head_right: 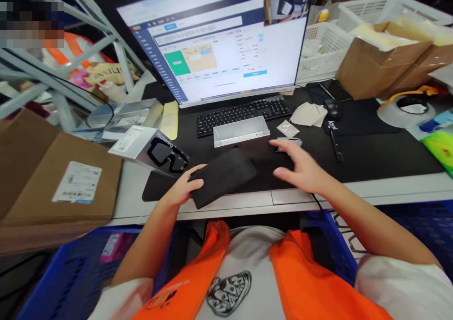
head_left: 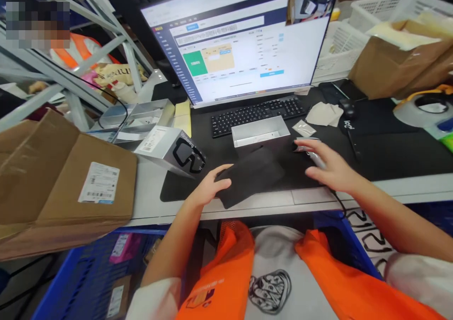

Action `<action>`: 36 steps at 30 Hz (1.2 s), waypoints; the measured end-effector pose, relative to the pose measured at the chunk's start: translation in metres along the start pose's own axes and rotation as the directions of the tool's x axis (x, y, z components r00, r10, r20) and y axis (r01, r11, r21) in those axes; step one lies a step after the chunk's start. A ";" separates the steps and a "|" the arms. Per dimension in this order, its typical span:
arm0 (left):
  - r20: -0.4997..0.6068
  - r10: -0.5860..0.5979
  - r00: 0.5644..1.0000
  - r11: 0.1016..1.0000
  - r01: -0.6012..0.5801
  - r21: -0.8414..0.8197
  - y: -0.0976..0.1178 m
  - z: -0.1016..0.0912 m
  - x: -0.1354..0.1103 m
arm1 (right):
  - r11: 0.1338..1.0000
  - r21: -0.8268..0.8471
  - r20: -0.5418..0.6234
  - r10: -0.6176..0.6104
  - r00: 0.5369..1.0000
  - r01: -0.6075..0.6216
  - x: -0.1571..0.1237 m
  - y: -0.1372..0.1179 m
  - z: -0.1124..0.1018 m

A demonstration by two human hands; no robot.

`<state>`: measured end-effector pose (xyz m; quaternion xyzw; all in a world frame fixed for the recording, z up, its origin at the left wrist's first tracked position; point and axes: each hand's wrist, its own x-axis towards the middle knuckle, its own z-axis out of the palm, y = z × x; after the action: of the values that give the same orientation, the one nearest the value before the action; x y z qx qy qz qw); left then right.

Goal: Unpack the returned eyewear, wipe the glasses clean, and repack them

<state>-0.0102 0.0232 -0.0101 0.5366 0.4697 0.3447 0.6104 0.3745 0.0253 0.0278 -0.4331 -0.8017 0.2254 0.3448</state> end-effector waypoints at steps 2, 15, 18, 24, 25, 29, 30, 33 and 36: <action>0.109 -0.010 0.994 0.997 0.001 0.084 0.008 0.012 0.027 | 0.992 -0.044 0.157 -0.114 0.981 0.122 0.012 -0.011 0.019; 0.166 -0.033 0.986 0.999 0.038 -0.023 -0.008 0.009 0.062 | 0.997 -0.073 0.170 0.023 0.985 -0.010 0.018 0.024 0.062; 0.084 -0.065 0.994 0.990 0.075 -0.123 -0.008 0.012 0.064 | 0.974 -0.222 0.116 0.076 0.990 -0.048 0.021 0.030 0.056; 0.128 -0.106 0.986 0.993 0.113 -0.045 -0.008 0.018 0.072 | 0.956 -0.276 0.191 -0.043 0.981 0.096 0.023 0.017 0.019; 0.148 -0.094 0.985 0.996 0.095 0.002 -0.006 0.022 0.074 | 0.958 -0.251 0.195 -0.092 0.977 0.140 0.024 0.009 0.020; 0.178 0.026 0.984 0.984 -0.056 0.166 0.002 0.035 0.076 | 0.899 -0.357 0.303 -0.144 0.942 0.252 0.028 -0.025 0.049; 0.168 0.056 0.984 0.977 -0.089 0.195 0.002 0.035 0.074 | 0.880 -0.394 0.329 -0.135 0.934 0.266 0.029 -0.030 0.058; 0.107 0.102 0.989 0.953 -0.128 0.274 -0.003 0.026 0.060 | 0.861 -0.421 0.338 -0.143 0.930 0.286 0.032 -0.032 0.073; 0.050 0.051 0.997 0.947 -0.064 0.314 -0.013 0.012 0.042 | 0.891 -0.385 0.274 -0.137 0.952 0.239 0.031 -0.021 0.067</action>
<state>0.0131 0.0561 -0.0321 0.6477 0.4900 0.2718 0.5162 0.3014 0.0369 0.0089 -0.3856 -0.9051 0.0662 0.1664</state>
